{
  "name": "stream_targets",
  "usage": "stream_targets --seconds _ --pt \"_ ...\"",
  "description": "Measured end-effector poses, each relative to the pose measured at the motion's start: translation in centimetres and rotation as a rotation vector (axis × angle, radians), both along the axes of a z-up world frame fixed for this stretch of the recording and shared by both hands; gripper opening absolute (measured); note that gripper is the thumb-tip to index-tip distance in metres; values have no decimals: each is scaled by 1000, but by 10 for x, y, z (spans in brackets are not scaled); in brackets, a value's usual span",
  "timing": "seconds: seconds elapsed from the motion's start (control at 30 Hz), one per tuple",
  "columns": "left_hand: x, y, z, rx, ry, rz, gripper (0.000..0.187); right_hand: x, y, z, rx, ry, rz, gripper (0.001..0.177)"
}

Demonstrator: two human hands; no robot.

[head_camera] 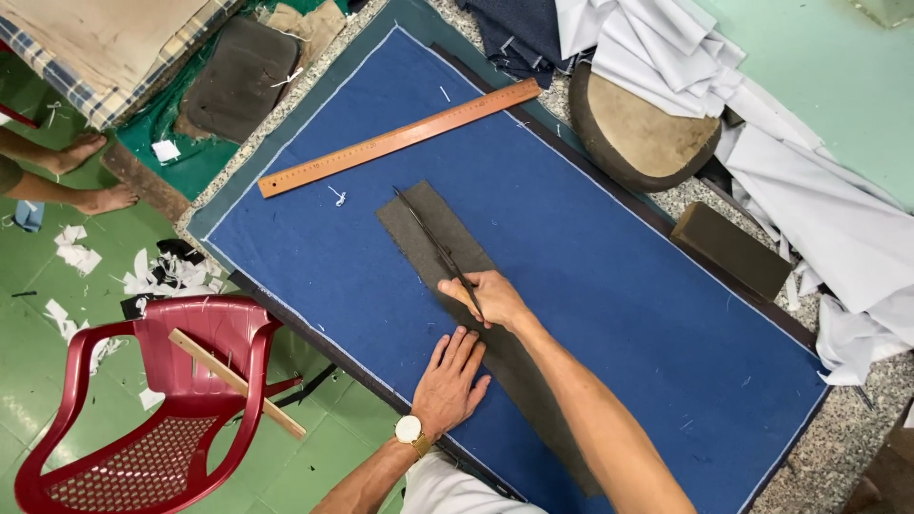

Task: The person unfolds a piece of dark fabric on a blue cutting mat and uses large shears to trim the edges. They cut the fabric into a long, narrow strip, making several precise cuts along the length of the material.

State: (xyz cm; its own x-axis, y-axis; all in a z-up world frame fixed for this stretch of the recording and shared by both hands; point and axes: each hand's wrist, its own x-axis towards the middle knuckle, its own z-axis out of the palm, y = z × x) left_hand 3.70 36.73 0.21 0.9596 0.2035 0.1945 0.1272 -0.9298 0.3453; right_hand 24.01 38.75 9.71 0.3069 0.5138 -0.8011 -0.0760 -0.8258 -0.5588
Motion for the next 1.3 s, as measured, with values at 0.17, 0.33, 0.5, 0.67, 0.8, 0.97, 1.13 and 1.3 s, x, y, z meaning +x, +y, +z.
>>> stream_targets --seconds 0.17,0.33,0.5,0.67,0.8,0.97,1.13,1.3 --pt "-1 5 -5 -65 -33 -12 50 -7 -46 -67 153 178 -317 45" --pt "20 43 -6 -94 -111 51 49 -10 -186 -78 335 -79 -313 64" --pt "73 95 7 99 -126 309 64 -27 -354 -83 172 -445 -664 55" --pt "108 93 -6 264 -109 284 65 -61 -465 -67 -163 -597 -729 66" --pt "119 76 -18 399 -138 292 66 -95 -524 -83 -269 -723 -701 73" --pt "132 67 -27 409 -85 219 9 -106 -527 -75 -247 -677 -746 70" --pt "183 8 8 -524 390 337 18 -96 -543 -109 -310 -682 -721 65" --pt "233 -62 111 -1106 43 81 10 -65 -551 -122 -239 -710 -643 63"
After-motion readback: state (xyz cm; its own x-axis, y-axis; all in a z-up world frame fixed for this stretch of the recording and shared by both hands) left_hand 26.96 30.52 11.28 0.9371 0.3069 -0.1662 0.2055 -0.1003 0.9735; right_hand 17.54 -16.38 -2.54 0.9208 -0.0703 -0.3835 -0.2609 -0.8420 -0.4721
